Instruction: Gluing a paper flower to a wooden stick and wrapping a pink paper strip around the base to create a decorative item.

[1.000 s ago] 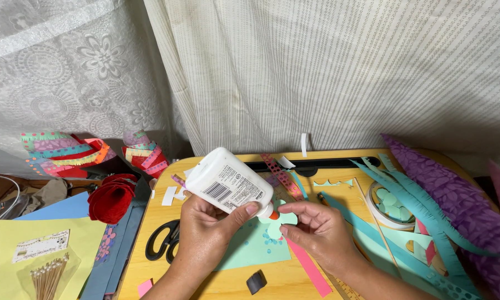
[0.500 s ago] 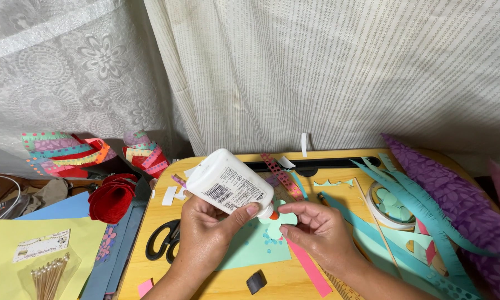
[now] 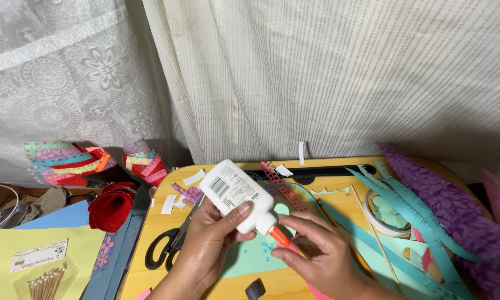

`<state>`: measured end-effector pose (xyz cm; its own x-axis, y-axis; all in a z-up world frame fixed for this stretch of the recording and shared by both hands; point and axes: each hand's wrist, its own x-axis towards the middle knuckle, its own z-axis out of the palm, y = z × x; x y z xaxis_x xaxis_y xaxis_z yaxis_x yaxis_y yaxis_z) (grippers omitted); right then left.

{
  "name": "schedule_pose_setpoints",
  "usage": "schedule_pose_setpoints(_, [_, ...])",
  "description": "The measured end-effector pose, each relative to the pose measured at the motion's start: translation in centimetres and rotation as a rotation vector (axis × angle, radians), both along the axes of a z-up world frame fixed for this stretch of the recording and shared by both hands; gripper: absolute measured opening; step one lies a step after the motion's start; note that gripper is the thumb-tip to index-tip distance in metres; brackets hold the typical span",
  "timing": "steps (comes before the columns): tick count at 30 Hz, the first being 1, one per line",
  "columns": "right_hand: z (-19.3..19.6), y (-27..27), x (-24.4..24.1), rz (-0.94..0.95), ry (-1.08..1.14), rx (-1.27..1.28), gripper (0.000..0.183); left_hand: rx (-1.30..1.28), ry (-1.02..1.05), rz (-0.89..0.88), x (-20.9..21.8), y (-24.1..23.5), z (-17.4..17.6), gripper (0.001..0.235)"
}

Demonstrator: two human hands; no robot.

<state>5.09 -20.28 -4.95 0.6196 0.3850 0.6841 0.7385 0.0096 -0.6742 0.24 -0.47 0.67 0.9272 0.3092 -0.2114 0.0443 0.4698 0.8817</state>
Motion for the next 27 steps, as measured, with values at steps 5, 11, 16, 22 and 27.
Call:
schedule_pose_setpoints(5, [0.1,-0.6,0.8,0.074,-0.009,-0.014,0.039,0.165,-0.176,0.066,-0.3,0.3,-0.5,0.038])
schedule_pose_setpoints(11, [0.5,-0.5,0.7,0.064,0.186,-0.009,0.052,0.484,-0.678,0.504,-2.4,0.7,-0.7,0.048])
schedule_pose_setpoints(16, [0.4,-0.5,1.1,0.076,0.229,-0.062,0.056,0.516,-0.330,0.154,-1.6,0.4,0.9,0.030])
schedule_pose_setpoints(22, [-0.9,0.1,1.1,-0.051,0.177,0.035,0.057,0.182,-0.012,-0.214,-1.6,-1.9,1.8,0.074])
schedule_pose_setpoints(27, [0.6,-0.3,0.7,-0.011,-0.217,-0.210,0.089,-0.222,0.208,-0.300,-1.1,-1.7,0.1,0.074])
